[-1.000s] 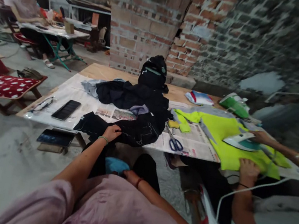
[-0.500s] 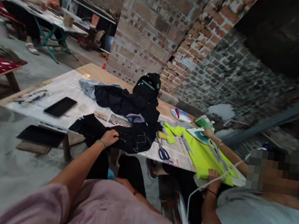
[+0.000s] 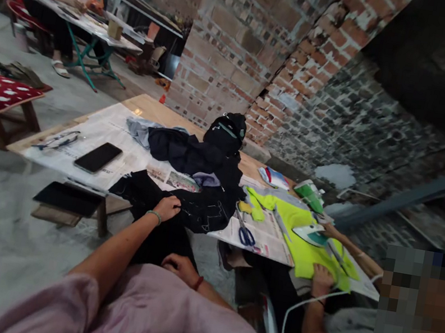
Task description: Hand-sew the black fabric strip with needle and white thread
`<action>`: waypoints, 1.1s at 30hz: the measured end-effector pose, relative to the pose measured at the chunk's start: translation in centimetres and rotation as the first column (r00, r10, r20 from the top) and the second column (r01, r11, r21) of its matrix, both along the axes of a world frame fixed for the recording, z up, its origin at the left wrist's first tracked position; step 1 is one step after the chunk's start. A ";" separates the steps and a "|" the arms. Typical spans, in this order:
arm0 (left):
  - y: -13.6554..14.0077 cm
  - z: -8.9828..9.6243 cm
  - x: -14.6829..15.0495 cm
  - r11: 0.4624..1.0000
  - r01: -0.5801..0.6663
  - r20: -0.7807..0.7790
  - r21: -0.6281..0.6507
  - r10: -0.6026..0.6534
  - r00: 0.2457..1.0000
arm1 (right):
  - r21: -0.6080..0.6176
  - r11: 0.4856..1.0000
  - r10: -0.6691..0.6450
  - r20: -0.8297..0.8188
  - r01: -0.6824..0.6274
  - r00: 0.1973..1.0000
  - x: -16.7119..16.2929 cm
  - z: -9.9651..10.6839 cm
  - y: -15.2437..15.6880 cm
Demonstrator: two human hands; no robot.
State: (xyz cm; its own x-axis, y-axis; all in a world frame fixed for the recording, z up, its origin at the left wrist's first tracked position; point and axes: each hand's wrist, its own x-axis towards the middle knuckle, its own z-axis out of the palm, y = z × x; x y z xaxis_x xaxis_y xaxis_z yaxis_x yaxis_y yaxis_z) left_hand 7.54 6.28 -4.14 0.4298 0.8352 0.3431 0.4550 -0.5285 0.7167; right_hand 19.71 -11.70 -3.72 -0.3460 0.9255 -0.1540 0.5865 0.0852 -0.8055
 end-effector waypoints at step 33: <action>-0.6 0.7 0.0 0.998 0.024 0.073 0.056 -0.028 0.997 | 0.145 0.972 -0.039 0.874 -0.184 0.484 13.0 7.6 16.1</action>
